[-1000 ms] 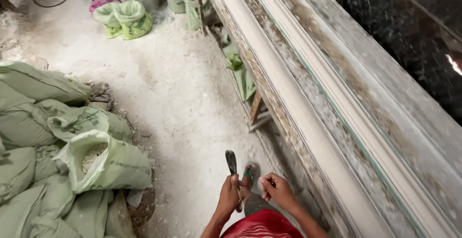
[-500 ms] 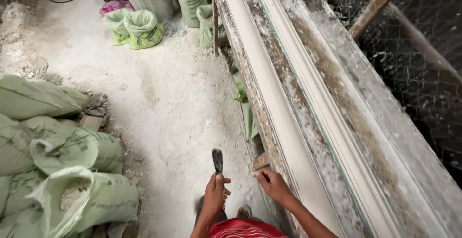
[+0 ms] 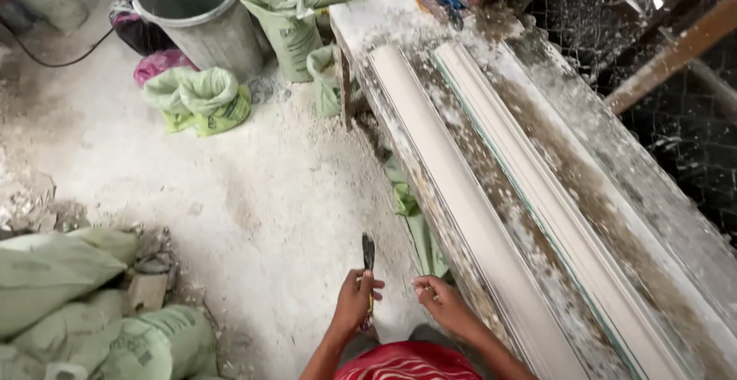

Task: Polishing decorative moldings using a small scraper tool.

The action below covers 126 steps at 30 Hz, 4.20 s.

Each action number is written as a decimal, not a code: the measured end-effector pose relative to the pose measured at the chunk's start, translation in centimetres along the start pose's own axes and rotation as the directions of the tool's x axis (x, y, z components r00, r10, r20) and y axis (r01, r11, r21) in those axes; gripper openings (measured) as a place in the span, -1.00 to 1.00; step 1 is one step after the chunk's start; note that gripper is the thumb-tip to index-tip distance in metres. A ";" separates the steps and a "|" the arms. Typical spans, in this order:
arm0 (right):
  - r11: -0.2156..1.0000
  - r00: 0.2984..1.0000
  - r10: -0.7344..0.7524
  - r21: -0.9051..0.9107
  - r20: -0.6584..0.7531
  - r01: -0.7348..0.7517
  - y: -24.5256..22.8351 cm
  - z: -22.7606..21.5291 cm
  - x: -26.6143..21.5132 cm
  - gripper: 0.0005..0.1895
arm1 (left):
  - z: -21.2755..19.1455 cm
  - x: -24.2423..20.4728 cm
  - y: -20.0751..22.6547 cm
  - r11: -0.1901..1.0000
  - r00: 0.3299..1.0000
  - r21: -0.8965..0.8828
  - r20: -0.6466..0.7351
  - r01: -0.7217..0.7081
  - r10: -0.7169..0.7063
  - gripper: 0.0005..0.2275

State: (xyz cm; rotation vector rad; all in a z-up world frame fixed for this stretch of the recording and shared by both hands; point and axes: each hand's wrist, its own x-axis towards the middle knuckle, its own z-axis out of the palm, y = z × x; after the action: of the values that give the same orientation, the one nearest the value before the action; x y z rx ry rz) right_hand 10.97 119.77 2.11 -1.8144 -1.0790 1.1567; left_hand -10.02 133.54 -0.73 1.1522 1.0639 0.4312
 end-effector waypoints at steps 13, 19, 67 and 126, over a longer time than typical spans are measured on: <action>0.911 0.988 0.155 0.385 0.010 -0.147 -3.9 -1.0 15.1 -0.47 | -1.4 16.9 9.4 0.989 0.984 -0.077 0.116 -0.130 0.138 -0.70; 0.949 0.951 0.247 0.151 0.187 -0.276 -8.2 -3.5 21.3 -0.21 | 2.0 18.1 16.2 0.954 0.946 -0.121 0.211 0.275 -0.246 -0.76; 0.905 0.821 0.346 -0.068 -0.454 -0.420 -20.8 -19.0 41.9 -0.55 | 4.6 51.2 35.0 0.049 0.313 0.312 0.908 -0.949 0.278 -0.67; 0.901 0.879 0.279 -0.211 -0.388 -0.379 -12.0 -38.6 45.3 -0.52 | 23.8 58.8 33.5 -0.068 0.409 0.468 0.827 -0.881 0.385 -0.76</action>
State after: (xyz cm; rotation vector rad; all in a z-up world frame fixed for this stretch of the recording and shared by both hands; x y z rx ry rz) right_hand 54.97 160.70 10.80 -2.3967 -0.7669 0.8422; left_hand 45.61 178.70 2.73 2.7719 -0.0053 0.2477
